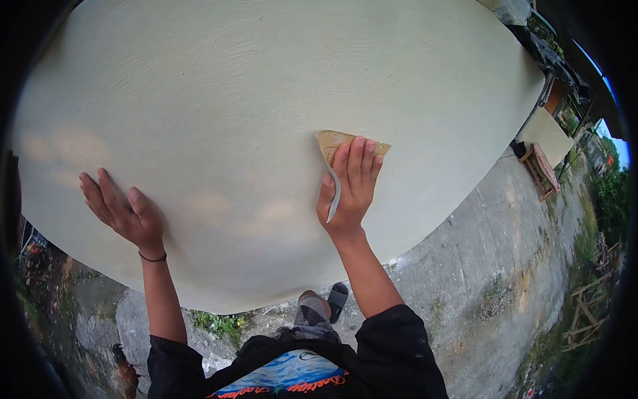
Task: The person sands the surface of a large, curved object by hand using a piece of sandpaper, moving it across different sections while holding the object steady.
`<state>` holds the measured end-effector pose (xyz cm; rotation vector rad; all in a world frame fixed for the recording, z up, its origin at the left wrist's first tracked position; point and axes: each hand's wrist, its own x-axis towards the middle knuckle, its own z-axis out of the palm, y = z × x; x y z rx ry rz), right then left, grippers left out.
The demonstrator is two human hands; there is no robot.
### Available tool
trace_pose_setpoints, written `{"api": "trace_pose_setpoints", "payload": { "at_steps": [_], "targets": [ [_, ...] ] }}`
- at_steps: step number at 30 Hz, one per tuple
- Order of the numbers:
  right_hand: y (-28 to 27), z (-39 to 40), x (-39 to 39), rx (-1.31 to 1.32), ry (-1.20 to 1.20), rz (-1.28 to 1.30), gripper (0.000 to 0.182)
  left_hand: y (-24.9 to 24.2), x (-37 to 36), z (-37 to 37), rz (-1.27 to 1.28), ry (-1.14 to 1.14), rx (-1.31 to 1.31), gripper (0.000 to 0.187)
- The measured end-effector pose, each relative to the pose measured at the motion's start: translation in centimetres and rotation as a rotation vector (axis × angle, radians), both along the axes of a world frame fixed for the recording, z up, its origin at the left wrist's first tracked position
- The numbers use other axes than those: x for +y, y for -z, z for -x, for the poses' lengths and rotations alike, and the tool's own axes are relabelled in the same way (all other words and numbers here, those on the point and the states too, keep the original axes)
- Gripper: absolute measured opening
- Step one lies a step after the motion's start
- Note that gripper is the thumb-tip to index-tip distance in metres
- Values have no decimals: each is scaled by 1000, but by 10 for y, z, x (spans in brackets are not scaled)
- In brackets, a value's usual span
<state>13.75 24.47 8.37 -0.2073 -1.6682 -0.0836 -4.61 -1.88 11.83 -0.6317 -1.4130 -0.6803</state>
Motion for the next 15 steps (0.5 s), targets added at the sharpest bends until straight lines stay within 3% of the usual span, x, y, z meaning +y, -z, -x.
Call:
{"api": "trace_pose_setpoints", "payload": {
  "at_steps": [1, 3, 7, 10, 12, 15],
  "targets": [
    [-4, -3, 4, -39, 58, -67, 46, 0, -1, 0, 9, 1, 1, 49],
    [-37, -7, 25, 133, 11, 53, 44, 1, -1, 2, 5, 14, 11, 48],
    [-70, -17, 34, 256, -293, 580, 47, 0, 0, 3, 4, 31, 19, 48],
    [-37, 1, 12, 189, -41, 124, 47, 0, 0, 2, -3, 30, 17, 48],
    [-3, 2, -11, -23, -11, 73, 49, 0, 0, 3, 0, 40, 23, 47],
    [-15, -11, 15, -60, 82, -6, 44, 0, -1, 3, 7, 43, 30, 47]
  ]
}}
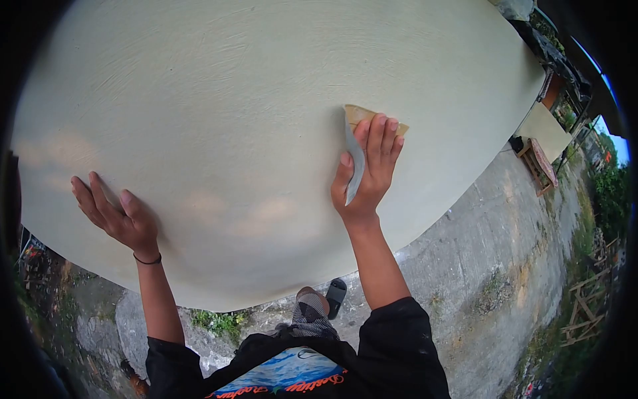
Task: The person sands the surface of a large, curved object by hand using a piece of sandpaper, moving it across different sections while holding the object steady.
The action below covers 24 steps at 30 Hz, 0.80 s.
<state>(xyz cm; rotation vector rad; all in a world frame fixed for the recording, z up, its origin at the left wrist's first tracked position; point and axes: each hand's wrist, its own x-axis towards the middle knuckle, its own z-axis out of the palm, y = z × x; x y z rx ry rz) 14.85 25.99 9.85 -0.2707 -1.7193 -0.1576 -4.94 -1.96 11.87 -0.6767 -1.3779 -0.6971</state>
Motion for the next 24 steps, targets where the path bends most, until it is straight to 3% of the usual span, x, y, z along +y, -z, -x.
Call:
{"api": "trace_pose_setpoints", "payload": {
  "at_steps": [3, 4, 7, 8, 11, 14, 15, 18, 20, 22, 24],
  "targets": [
    [-47, -6, 24, 267, -134, 165, 39, 1, -1, 2, -5, -17, 5, 48],
    [-57, -11, 25, 268, -249, 533, 38, 1, 0, 2, -6, -14, 3, 48],
    [-40, 4, 8, 319, -256, 440, 42, 1, 0, 2, -21, -11, 5, 48],
    [-23, 12, -1, 312, -130, 150, 43, 1, 0, 1, -19, -11, 7, 48],
    [20, 9, -18, 62, -56, 57, 47, 0, 0, 2, -23, -15, 6, 48],
    [-20, -3, 11, 90, -6, -9, 47, 1, -1, 2, -11, -7, 7, 48],
    [-39, -4, 18, 90, -6, -8, 47, 1, -1, 3, -17, -6, 15, 47],
    [-64, -8, 26, 314, -264, 415, 44, 1, 0, 3, -27, 1, 16, 47],
    [-50, 4, 20, 375, -189, 313, 44, 1, 1, 2, -27, 0, 10, 47],
    [-13, 16, -18, 219, -91, 105, 45, 0, 2, 1, -36, -6, 9, 47],
    [49, 18, -36, -68, -84, 57, 51, 1, 0, 1, -33, -7, -1, 47]
  ]
}}
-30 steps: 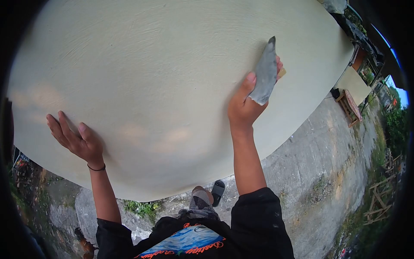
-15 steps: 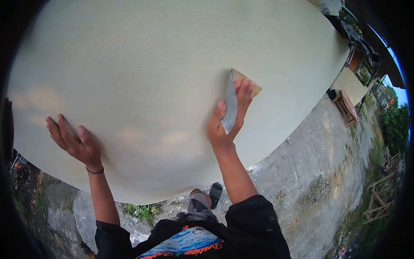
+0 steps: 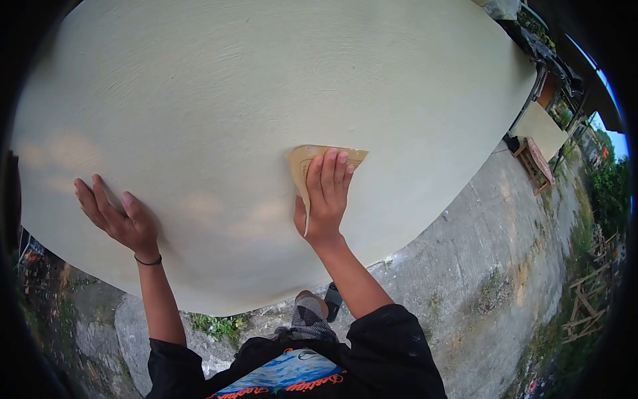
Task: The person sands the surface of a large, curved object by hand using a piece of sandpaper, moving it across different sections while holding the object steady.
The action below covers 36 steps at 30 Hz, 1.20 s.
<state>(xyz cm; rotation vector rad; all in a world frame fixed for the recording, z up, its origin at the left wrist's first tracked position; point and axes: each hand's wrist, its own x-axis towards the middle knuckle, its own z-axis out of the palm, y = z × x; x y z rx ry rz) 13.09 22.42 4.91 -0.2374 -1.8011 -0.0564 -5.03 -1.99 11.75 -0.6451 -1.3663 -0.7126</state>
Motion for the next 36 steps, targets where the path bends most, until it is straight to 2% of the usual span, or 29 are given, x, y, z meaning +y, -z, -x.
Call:
{"api": "trace_pose_setpoints", "payload": {
  "at_steps": [3, 4, 5, 7, 9, 11, 13, 14, 15, 17, 19, 21, 23, 25, 26, 27, 29, 33, 35, 36],
  "targets": [
    [-18, -9, 26, 55, 29, -83, 48, -1, -1, -3, 24, 5, -12, 46],
    [-40, -9, 39, 258, 17, 12, 42, -1, -1, -3, 28, 9, -4, 46],
    [-55, -14, 56, 318, -78, 244, 42, -1, -1, -3, 25, 3, -5, 47],
    [-89, -21, 61, 468, -194, 566, 49, 1, -1, -3, 29, -5, -9, 47],
    [-83, -11, 63, 540, -145, 494, 52, 0, 0, -3, 19, -5, -8, 47],
    [-38, 5, 43, 392, -78, 359, 47, -1, 0, -4, 19, -21, -7, 47],
    [0, 4, -14, 46, -84, 141, 54, -1, 1, -2, 22, -37, -11, 47],
    [34, 1, -37, -141, -118, 130, 59, -2, 2, 1, 4, -23, 1, 47],
    [65, -7, -60, -314, -201, 199, 63, 0, 2, 2, -10, -10, 13, 47],
    [97, -33, -92, -705, -491, 375, 49, 7, 2, 4, 25, -33, -37, 50],
    [130, -59, -121, -744, -725, 675, 41, 26, -2, 0, 35, -53, -191, 54],
    [139, -90, -135, -844, -712, 1127, 35, 57, -9, -27, 56, 70, -463, 60],
    [169, -105, -131, -797, -706, 1470, 34, 97, -14, -70, 6, 361, -757, 64],
    [176, -107, -123, -559, -635, 1724, 36, 139, -15, -113, 9, 580, -1054, 58],
    [160, -106, -122, -419, -755, 1793, 37, 154, -16, -127, 17, 551, -1079, 58],
    [136, -105, -121, -273, -858, 1856, 38, 169, -16, -143, -84, 796, -1399, 54],
    [109, -103, -120, -195, -925, 1880, 41, 189, -20, -171, -384, 1320, -1994, 50],
    [104, -101, -118, -131, -1009, 1931, 40, 164, -28, -193, -335, 1454, -1923, 42],
    [101, -102, -119, -134, -1020, 1953, 40, 159, -32, -196, -33, 1420, -1821, 39],
    [99, -103, -122, -153, -1021, 1958, 40, 164, -33, -198, -91, 1459, -1796, 30]
  ]
}}
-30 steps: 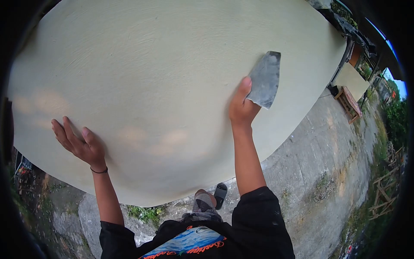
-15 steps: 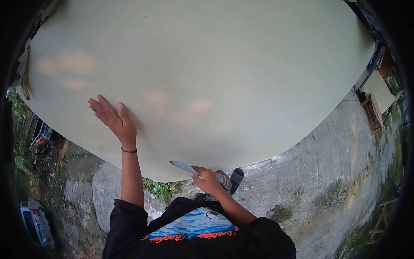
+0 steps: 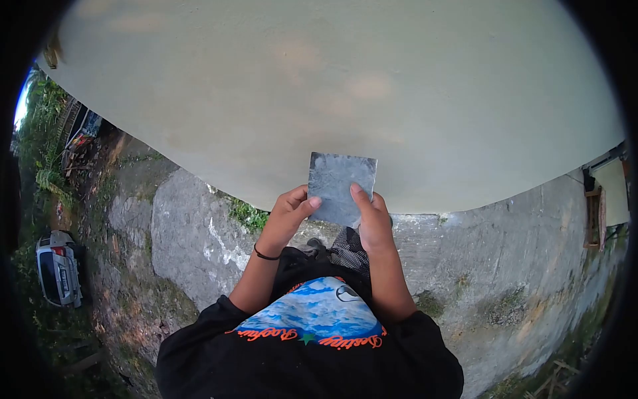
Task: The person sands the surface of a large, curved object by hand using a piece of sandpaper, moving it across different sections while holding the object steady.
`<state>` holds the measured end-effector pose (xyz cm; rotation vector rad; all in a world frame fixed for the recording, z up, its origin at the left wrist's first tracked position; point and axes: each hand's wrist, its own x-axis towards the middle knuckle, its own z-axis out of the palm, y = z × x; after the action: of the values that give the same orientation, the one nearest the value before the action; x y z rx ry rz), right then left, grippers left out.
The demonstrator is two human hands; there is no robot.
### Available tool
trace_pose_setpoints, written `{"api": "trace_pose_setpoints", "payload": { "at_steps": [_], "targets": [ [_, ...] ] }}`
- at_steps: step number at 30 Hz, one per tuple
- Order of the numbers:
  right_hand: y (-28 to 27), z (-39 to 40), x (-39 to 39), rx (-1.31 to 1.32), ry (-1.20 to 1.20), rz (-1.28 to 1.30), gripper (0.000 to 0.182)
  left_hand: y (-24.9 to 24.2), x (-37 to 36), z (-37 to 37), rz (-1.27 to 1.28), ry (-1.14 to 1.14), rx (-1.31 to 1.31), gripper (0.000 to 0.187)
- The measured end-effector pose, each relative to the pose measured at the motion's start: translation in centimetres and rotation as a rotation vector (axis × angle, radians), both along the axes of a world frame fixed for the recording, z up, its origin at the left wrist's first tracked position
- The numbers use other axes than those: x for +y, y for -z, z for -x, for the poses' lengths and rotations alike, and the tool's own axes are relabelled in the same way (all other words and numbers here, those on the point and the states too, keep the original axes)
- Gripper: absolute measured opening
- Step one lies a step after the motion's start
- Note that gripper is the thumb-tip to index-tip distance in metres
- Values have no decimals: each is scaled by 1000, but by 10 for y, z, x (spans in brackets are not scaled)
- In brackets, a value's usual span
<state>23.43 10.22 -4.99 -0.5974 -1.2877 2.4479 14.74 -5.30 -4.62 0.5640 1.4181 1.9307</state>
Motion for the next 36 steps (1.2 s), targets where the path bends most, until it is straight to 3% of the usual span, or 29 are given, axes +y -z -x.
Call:
{"api": "trace_pose_setpoints", "payload": {
  "at_steps": [5, 7, 11, 16, 19, 21, 23, 25, 26, 28, 29, 31, 35, 36],
  "targets": [
    [3, -10, -9, -108, -58, -64, 38, 5, -16, -3, 181, -46, -37, 24],
    [4, -14, -8, -129, -79, -112, 37, 4, -21, -6, 198, 89, -190, 23],
    [5, -17, -5, -123, -183, -278, 33, 13, -8, -21, 67, 96, -185, 30],
    [9, -16, -9, -98, -179, -310, 32, 17, -10, -21, 105, 87, -153, 34],
    [3, -12, 4, -119, -192, -354, 35, 22, -17, -15, 173, 32, -133, 36],
    [-9, -5, 21, -120, -165, -424, 37, 20, -29, -4, 362, -343, -18, 37],
    [-21, 1, 49, -140, 199, -685, 43, 19, -36, 17, 180, -800, 105, 37],
    [-33, 8, 74, -149, 573, -920, 50, 30, -55, 55, 157, -1217, 256, 37],
    [-41, 12, 85, -138, 579, -925, 50, 8, -58, 66, 150, -1282, 305, 37],
    [-60, 28, 108, -91, 985, -948, 54, 5, -73, 99, 20, -1362, 353, 44],
    [-63, 39, 117, -76, 1000, -944, 54, -2, -69, 111, 1, -1358, 365, 44],
    [-55, 64, 136, -127, 1171, -1010, 58, -15, -57, 133, 104, -1538, 579, 50],
    [-32, 99, 158, -198, 1475, -1299, 63, -19, -33, 196, 179, -1432, 700, 55],
    [-30, 99, 159, -198, 1474, -1339, 63, -26, -30, 211, 239, -1514, 766, 55]
  ]
}}
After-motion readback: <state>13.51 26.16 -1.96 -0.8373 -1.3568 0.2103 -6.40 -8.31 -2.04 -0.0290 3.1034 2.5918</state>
